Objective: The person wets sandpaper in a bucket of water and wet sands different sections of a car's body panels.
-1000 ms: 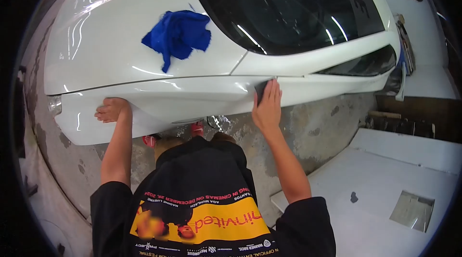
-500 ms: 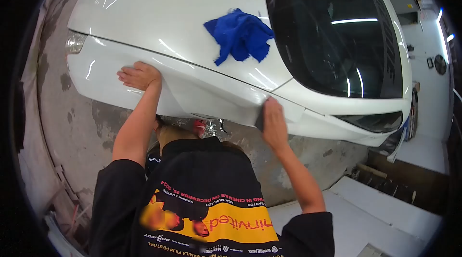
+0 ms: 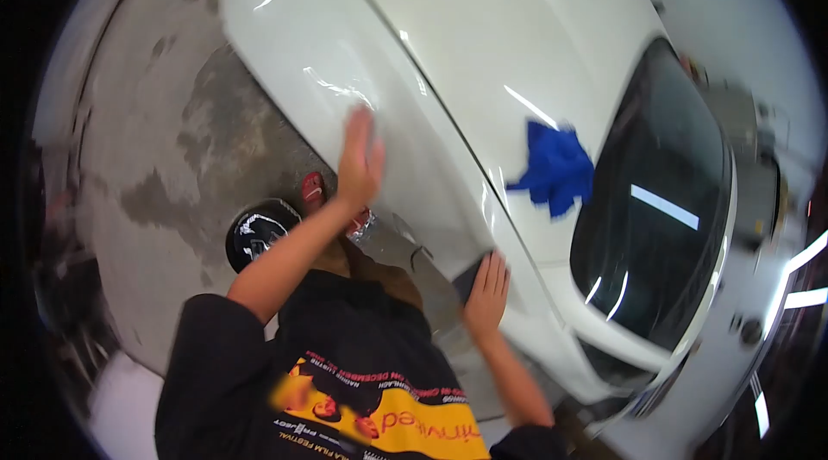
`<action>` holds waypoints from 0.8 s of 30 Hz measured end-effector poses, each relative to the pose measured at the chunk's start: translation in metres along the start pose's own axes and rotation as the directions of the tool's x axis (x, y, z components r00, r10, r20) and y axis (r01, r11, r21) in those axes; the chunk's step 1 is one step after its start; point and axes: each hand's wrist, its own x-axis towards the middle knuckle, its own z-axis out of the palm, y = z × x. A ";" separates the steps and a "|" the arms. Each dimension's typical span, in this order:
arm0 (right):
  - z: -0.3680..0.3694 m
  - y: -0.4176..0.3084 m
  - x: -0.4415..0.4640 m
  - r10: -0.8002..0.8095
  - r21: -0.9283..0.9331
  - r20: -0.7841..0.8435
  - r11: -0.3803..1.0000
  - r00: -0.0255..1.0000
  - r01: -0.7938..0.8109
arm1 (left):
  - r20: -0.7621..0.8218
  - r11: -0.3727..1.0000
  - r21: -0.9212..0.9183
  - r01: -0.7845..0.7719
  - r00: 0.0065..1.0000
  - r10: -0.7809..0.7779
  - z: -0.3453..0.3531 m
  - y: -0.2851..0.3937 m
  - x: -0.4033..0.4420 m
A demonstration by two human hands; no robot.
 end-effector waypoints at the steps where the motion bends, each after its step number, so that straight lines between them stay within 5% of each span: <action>1: -0.004 -0.011 0.001 0.005 0.096 -0.010 0.995 1.000 -0.004 | 0.069 0.999 -0.046 0.028 0.997 -0.025 -0.018 0.009 -0.031; 3: 0.022 -0.046 0.009 0.149 0.426 -0.049 0.898 0.988 -0.115 | 0.432 0.955 -0.075 0.288 0.872 -0.230 -0.044 0.020 -0.093; 4: 0.025 -0.076 0.034 0.123 0.511 -0.100 0.858 0.987 -0.055 | 0.586 0.752 -0.298 0.588 0.735 -0.342 -0.040 0.012 -0.132; 5: 0.056 -0.089 0.039 0.267 0.695 0.154 0.655 0.951 -0.297 | 0.734 0.423 -0.435 0.795 0.585 -0.344 -0.036 0.003 -0.166; 6: 0.121 -0.094 0.036 0.301 0.860 0.329 0.296 0.895 -0.416 | 0.824 -0.122 -0.528 0.840 0.472 -0.314 -0.051 0.016 -0.187; 7: 0.031 -0.157 0.084 0.272 0.593 0.716 0.251 0.643 -0.765 | 0.764 -0.247 -0.643 0.725 0.584 -0.275 -0.047 0.011 -0.212; 8: 0.132 -0.147 0.058 0.244 0.619 0.701 0.260 0.670 -0.741 | 0.670 -0.280 -0.742 0.608 0.661 -0.338 -0.057 0.023 -0.216; 9: 0.161 -0.169 0.055 0.195 0.701 0.633 0.264 0.749 -0.662 | 0.573 -0.253 -0.810 0.529 0.625 -0.530 -0.071 0.026 -0.214; 10: 0.126 -0.206 0.066 0.025 0.779 0.625 0.048 0.780 -0.626 | 0.471 -0.224 -0.859 0.460 0.541 -0.697 -0.085 0.023 -0.217; 12: 0.179 -0.232 0.049 -0.192 0.739 0.667 0.046 0.720 -0.672 | 0.388 -0.234 -0.914 0.332 0.545 -0.743 -0.100 -0.011 -0.239; 15: 0.211 -0.264 0.037 -0.250 0.742 0.665 0.335 0.704 -0.581 | 0.280 -0.241 -0.960 0.143 0.444 -0.851 -0.119 -0.052 -0.283; 16: 0.213 -0.274 0.041 -0.324 0.699 0.671 0.575 0.667 -0.425 | 0.231 -0.222 -0.973 0.066 0.382 -0.895 -0.127 -0.069 -0.295; 17: 0.252 -0.273 0.029 -0.406 0.724 0.557 0.665 0.725 -0.184 | 0.174 -0.169 -0.985 0.044 0.334 -0.926 -0.129 -0.104 -0.316; 18: 0.282 -0.277 0.026 -0.377 0.587 0.796 0.670 0.473 -0.454 | 0.121 -0.117 -0.993 0.034 0.292 -0.949 -0.134 -0.141 -0.335; 19: 0.310 -0.280 0.018 -0.355 0.526 0.850 0.602 0.388 -0.601 | 0.040 -0.025 -0.995 0.101 0.148 -0.988 -0.154 -0.153 -0.329; 20: 0.334 -0.286 0.015 -0.371 0.558 0.827 0.638 0.424 -0.530 | -0.042 0.043 -0.982 0.184 0.011 -0.999 -0.169 -0.165 -0.324; 22: 0.387 -0.306 0.013 -0.405 0.612 0.769 0.692 0.495 -0.384 | -0.382 0.335 -0.572 0.748 0.119 -0.917 -0.176 -0.247 -0.363; 24: 0.450 -0.345 0.013 -0.665 0.752 0.333 0.615 0.669 0.236 | -0.480 0.414 -0.022 0.910 0.353 -0.803 -0.180 -0.321 -0.388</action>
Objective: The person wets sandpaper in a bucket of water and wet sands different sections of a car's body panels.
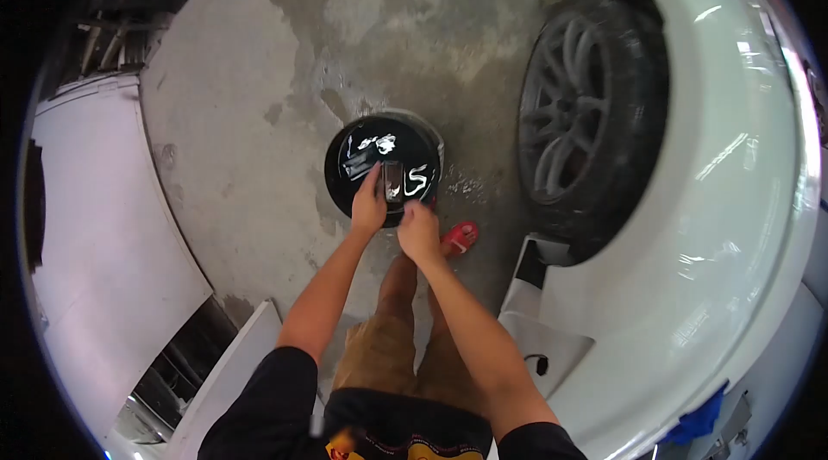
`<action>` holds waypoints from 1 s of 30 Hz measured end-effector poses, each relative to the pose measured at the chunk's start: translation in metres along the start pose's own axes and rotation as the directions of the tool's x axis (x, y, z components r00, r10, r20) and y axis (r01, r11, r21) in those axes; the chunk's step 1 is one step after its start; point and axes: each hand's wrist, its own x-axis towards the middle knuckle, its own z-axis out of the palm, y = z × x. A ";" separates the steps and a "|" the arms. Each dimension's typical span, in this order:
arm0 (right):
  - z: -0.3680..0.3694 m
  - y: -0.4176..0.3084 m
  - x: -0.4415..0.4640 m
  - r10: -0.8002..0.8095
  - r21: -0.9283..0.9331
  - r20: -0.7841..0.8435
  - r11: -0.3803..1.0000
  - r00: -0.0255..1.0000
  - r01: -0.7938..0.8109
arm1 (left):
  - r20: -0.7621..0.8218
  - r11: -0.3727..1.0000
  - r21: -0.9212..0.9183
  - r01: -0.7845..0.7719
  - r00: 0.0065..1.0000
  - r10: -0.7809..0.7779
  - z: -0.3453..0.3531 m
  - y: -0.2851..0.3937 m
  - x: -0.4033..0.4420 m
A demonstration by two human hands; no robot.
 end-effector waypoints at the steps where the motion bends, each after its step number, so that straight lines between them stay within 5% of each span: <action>1: 0.016 0.000 0.026 0.068 -0.082 0.110 0.995 0.992 -0.059 | 0.031 0.980 0.166 -0.106 0.994 0.102 0.013 -0.020 0.015; 4: 0.072 0.024 0.099 0.085 -0.391 0.203 0.921 0.975 0.001 | 0.152 0.837 0.539 -0.095 0.988 0.014 0.060 -0.060 0.051; 6: 0.114 0.068 0.123 -0.119 -0.756 0.143 0.627 0.983 0.186 | 0.098 0.819 0.566 -0.091 0.994 0.042 0.085 -0.090 0.056; 8: 0.133 0.101 0.129 0.049 -0.847 0.327 0.459 0.944 0.270 | 0.075 0.821 0.529 -0.213 0.976 0.205 0.100 -0.134 0.063; 9: 0.146 0.110 0.129 0.291 -0.570 0.172 0.809 0.941 -0.146 | 0.063 0.866 0.448 -0.220 0.975 0.215 0.096 -0.140 0.064; 11: 0.092 0.061 0.128 0.441 -0.469 0.398 0.851 0.804 -0.235 | 0.055 0.916 0.324 -0.238 0.971 0.233 0.088 -0.163 0.070; 12: 0.091 0.069 0.129 0.385 -0.345 0.516 0.911 0.765 -0.225 | -0.001 0.959 0.153 -0.239 0.970 0.242 0.072 -0.145 0.062; 13: 0.065 0.052 0.116 0.447 0.201 0.673 0.656 0.589 -0.727 | -0.089 0.977 -0.097 -0.192 0.979 0.184 0.056 -0.119 0.050; 14: 0.086 0.076 0.122 0.060 0.248 0.955 0.382 0.291 -0.890 | 0.069 0.992 -0.085 0.094 0.994 -0.089 0.045 -0.145 0.063; 15: 0.063 0.061 0.108 -0.159 0.307 0.946 0.149 0.284 -0.940 | 0.321 0.639 -0.583 0.501 0.865 -0.385 0.028 -0.114 0.051; 16: 0.043 0.031 0.090 -0.382 0.300 0.872 -0.078 0.306 -0.951 | 0.346 0.636 -0.593 0.494 0.870 -0.352 0.040 -0.092 0.048; 18: 0.014 -0.015 0.051 -0.565 0.674 0.388 -0.365 0.728 -0.642 | 0.299 0.669 -0.668 0.326 0.941 -0.160 0.059 -0.016 -0.009; 19: -0.005 -0.035 0.036 -0.580 0.729 0.059 -0.531 0.812 -0.432 | 0.257 0.674 -0.701 0.230 0.964 -0.062 0.073 0.030 -0.041; 21: -0.075 -0.080 0.006 -0.499 0.442 -0.180 -0.811 0.847 -0.384 | 0.163 0.665 -0.746 0.036 0.978 0.129 0.093 0.114 -0.128; 23: -0.153 -0.109 -0.019 -0.164 0.706 -0.238 -0.706 0.957 0.055 | 0.051 0.623 -0.765 -0.161 0.950 0.308 0.152 0.248 -0.195; 24: -0.211 -0.129 -0.039 -0.313 0.905 -0.248 -0.413 0.917 0.103 | -0.018 0.586 -0.767 -0.263 0.921 0.389 0.165 0.283 -0.220; 25: -0.243 -0.135 -0.063 -0.104 0.972 -0.234 -0.008 0.967 0.234 | -0.092 0.545 -0.756 -0.362 0.883 0.460 0.174 0.308 -0.237; 26: -0.276 -0.149 -0.094 0.011 0.789 -0.303 0.564 0.953 0.244 | -0.168 0.500 -0.736 -0.457 0.838 0.519 0.197 0.363 -0.272; 27: -0.303 -0.136 -0.122 -0.218 0.147 -0.384 0.945 0.897 0.293 | -0.232 0.462 -0.704 -0.540 0.789 0.569 0.197 0.364 -0.286; 29: -0.354 -0.123 -0.187 -0.508 -0.406 -0.278 0.831 0.815 0.380 | -0.335 0.380 -0.626 -0.681 0.675 0.657 0.193 0.366 -0.311; 30: -0.381 -0.113 -0.227 -0.435 -0.401 -0.216 0.856 0.874 0.327 | -0.392 0.339 -0.573 -0.746 0.612 0.686 0.190 0.369 -0.317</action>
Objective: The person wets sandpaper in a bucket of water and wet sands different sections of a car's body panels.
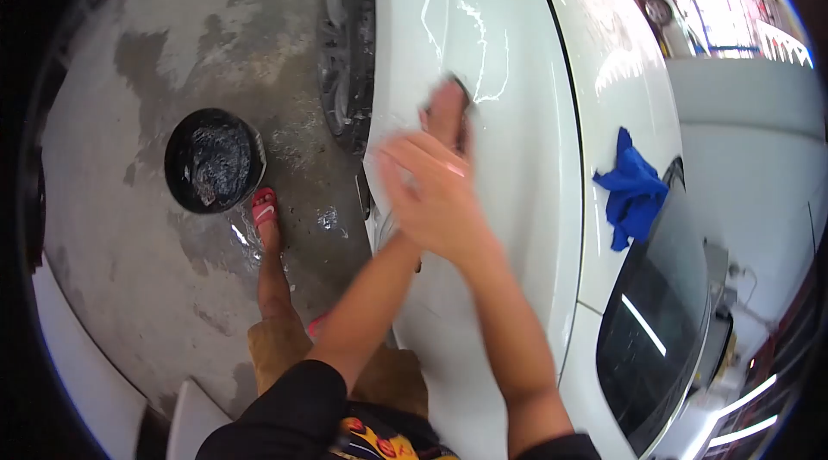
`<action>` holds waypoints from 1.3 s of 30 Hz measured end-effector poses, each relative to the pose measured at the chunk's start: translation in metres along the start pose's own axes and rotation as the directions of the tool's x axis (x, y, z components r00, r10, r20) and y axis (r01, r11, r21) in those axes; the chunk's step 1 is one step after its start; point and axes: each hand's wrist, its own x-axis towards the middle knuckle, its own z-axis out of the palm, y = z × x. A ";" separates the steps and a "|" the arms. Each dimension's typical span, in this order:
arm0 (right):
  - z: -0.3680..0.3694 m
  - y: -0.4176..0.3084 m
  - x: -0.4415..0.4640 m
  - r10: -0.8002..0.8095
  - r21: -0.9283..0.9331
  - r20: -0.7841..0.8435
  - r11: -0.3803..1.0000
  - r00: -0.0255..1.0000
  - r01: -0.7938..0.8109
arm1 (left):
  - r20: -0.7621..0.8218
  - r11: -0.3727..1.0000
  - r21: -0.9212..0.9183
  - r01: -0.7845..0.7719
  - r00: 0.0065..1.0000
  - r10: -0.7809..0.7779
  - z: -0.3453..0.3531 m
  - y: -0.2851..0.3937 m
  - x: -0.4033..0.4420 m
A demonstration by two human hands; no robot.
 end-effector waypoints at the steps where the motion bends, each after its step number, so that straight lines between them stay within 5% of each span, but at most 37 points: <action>1: -0.028 0.010 -0.026 0.009 -0.030 0.010 1.000 1.000 -0.008 | 0.079 0.973 0.230 0.018 0.996 -0.037 0.022 0.009 -0.027; 2: -0.056 0.026 -0.050 -0.047 -0.181 0.036 0.982 0.998 0.053 | 0.154 0.896 0.444 0.028 0.982 -0.107 0.035 0.021 -0.074; 4: -0.106 0.047 -0.077 -0.098 -0.551 0.120 0.821 0.988 0.149 | 0.212 0.951 0.278 0.131 0.958 -0.194 0.021 0.071 -0.144; 5: -0.124 0.058 -0.085 -0.096 -0.570 0.198 0.798 0.975 0.195 | 0.249 0.944 0.294 0.150 0.942 -0.227 0.017 0.081 -0.164; 7: -0.132 0.058 -0.087 -0.139 -0.511 0.217 0.827 0.966 0.234 | 0.339 0.924 0.325 0.201 0.888 -0.312 0.004 0.094 -0.197; 13: -0.129 0.071 -0.082 -0.166 -0.460 0.174 0.858 0.971 0.229 | 0.019 0.866 0.496 0.067 0.996 -0.088 0.024 0.015 -0.049; 16: -0.128 0.075 -0.084 -0.159 -0.494 0.181 0.839 0.970 0.230 | 0.012 0.864 0.453 0.219 0.968 -0.252 0.012 0.037 -0.129; 18: -0.125 0.071 -0.086 -0.138 -0.499 0.164 0.842 0.977 0.203 | 0.134 0.857 0.429 0.285 0.918 -0.373 -0.003 0.073 -0.228; 20: -0.124 0.071 -0.087 -0.139 -0.525 0.170 0.825 0.976 0.209 | 0.203 0.834 0.415 0.363 0.857 -0.474 -0.009 0.084 -0.239; 24: -0.122 0.075 -0.089 -0.130 -0.525 0.142 0.831 0.981 0.186 | -0.129 0.789 0.539 0.295 0.955 -0.268 0.012 0.014 -0.112; 27: -0.121 0.075 -0.088 -0.129 -0.539 0.135 0.823 0.982 0.182 | -0.136 0.834 0.440 0.332 0.943 -0.303 0.017 0.021 -0.129; 32: -0.121 0.076 -0.090 -0.116 -0.567 0.158 0.802 0.981 0.187 | 0.163 0.817 0.416 0.399 0.851 -0.499 -0.014 0.101 -0.281; 35: -0.121 0.076 -0.092 -0.113 -0.567 0.144 0.805 0.983 0.175 | -0.011 0.830 0.417 0.370 0.915 -0.403 -0.002 0.072 -0.215; 38: -0.122 0.079 -0.092 -0.089 -0.577 0.143 0.802 0.986 0.155 | -0.014 0.829 0.342 0.441 0.885 -0.465 0.005 0.105 -0.253; 39: -0.122 0.080 -0.090 -0.099 -0.590 0.152 0.789 0.983 0.171 | 0.101 0.772 0.391 0.502 0.810 -0.578 -0.002 0.134 -0.282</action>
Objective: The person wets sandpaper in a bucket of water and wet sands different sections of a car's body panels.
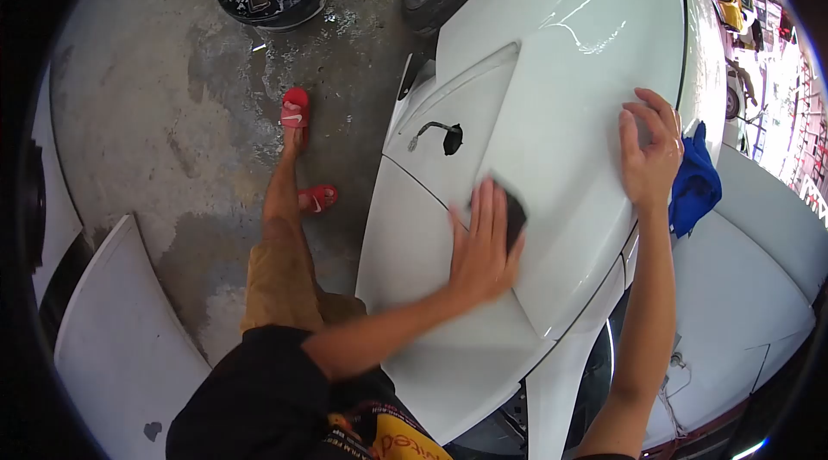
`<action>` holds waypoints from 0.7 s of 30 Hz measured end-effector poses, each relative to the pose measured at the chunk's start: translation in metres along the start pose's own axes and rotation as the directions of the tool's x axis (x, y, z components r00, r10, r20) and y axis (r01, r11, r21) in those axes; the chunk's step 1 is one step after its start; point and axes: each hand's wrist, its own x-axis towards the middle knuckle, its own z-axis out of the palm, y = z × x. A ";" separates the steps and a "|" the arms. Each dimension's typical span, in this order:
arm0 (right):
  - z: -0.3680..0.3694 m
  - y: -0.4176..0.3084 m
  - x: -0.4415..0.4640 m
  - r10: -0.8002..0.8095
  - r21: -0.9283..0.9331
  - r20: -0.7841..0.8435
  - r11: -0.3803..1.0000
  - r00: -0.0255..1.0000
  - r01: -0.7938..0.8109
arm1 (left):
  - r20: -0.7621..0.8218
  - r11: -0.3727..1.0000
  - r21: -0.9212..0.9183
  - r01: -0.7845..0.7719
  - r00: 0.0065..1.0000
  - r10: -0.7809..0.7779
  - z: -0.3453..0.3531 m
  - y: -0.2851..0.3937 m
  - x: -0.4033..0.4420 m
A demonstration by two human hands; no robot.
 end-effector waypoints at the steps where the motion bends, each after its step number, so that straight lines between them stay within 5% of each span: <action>1: 0.001 0.002 0.002 -0.016 -0.020 0.002 1.000 1.000 0.016 | 0.101 0.998 0.044 0.042 0.994 -0.046 0.002 0.002 -0.032; 12: -0.001 -0.005 -0.002 0.013 -0.031 0.025 0.999 1.000 -0.012 | 0.033 0.974 -0.048 0.220 0.975 -0.219 0.007 -0.002 -0.013; 16: 0.003 0.008 -0.001 -0.029 -0.025 -0.001 0.999 1.000 0.029 | 0.186 0.985 0.007 0.172 0.968 -0.171 0.002 0.000 -0.049; 21: 0.000 0.000 -0.002 0.027 -0.014 0.004 1.000 1.000 -0.027 | -0.075 0.994 -0.065 0.090 0.993 -0.094 0.010 0.013 0.011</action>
